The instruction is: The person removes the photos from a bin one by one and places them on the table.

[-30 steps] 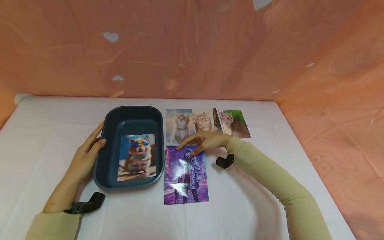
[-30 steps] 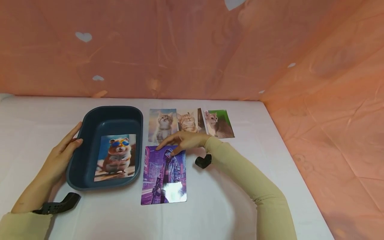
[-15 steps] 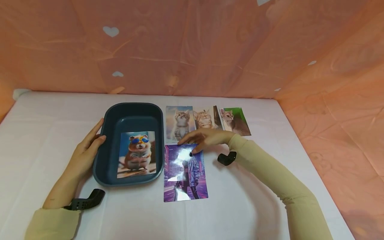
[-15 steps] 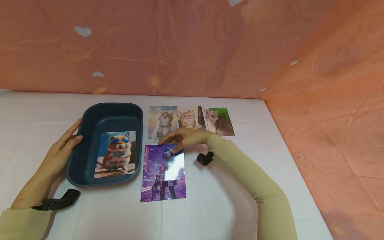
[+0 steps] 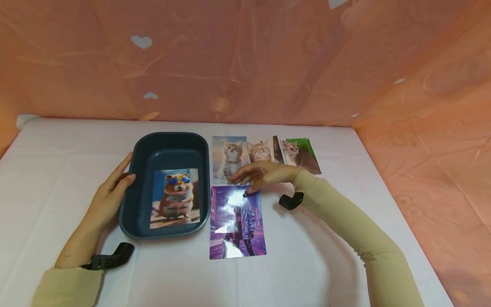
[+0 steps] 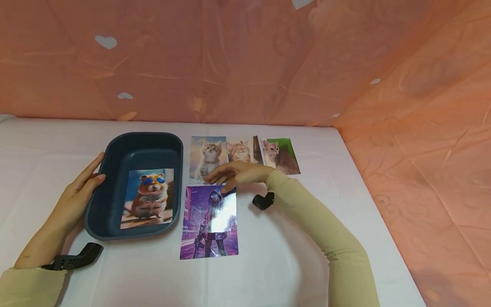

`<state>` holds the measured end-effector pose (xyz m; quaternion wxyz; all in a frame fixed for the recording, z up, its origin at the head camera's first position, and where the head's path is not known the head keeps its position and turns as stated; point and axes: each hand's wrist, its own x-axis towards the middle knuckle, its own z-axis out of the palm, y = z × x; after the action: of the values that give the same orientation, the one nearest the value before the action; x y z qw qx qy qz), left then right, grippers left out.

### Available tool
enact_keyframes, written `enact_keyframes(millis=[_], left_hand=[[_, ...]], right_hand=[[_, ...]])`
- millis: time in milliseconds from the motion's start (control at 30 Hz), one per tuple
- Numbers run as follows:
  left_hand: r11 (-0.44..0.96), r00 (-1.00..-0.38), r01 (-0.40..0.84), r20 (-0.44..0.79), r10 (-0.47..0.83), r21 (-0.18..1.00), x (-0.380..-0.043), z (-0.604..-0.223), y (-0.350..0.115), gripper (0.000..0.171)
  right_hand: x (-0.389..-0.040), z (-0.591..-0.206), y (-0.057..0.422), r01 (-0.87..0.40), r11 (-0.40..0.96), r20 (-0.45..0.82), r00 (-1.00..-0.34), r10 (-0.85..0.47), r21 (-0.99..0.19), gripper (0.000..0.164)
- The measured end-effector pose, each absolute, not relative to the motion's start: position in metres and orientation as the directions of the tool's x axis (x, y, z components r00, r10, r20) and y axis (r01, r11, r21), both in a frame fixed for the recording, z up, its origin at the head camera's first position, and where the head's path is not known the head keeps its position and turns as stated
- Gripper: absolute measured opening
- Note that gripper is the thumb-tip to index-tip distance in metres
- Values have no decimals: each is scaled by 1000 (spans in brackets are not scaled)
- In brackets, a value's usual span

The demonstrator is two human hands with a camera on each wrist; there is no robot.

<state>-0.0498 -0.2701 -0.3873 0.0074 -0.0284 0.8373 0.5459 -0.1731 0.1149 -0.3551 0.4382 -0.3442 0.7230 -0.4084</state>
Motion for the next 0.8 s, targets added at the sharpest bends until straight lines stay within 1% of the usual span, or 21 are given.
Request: enact_keyframes(millis=[200, 300, 400, 500, 633, 700, 800], left_hand=[[401, -998, -59, -48, -37, 914, -49, -388, -270, 54], [408, -998, -57, -46, -37, 911, -49, -388, -270, 54], [411, -998, -55, -42, -40, 910, -49, -388, -270, 54], [410, -998, -56, -40, -46, 910, -49, -387, -271, 54], [408, -998, -57, -41, -49, 911, -50, -387, -271, 54], [408, -998, -57, -41, -48, 911, -50, -387, -270, 54], [405, -998, -55, -39, -47, 913, -50, -387, -270, 54]], right_hand=[[-175, -355, 117, -100, 402, -335, -394, -856, -910, 52], [-176, -353, 117, -79, 377, -314, -413, -855, -923, 51], [-176, -351, 114, -91, 360, -279, -471, -837, -929, 48], [-176, -349, 110, -111, 328, -216, -551, -806, -938, 44], [-175, -345, 102, -109, 242, -117, -642, -758, -964, 38], [-175, -342, 96, -102, 205, -84, -674, -734, -973, 36], [-173, -337, 88, -112, 184, -50, -711, -702, -976, 33]])
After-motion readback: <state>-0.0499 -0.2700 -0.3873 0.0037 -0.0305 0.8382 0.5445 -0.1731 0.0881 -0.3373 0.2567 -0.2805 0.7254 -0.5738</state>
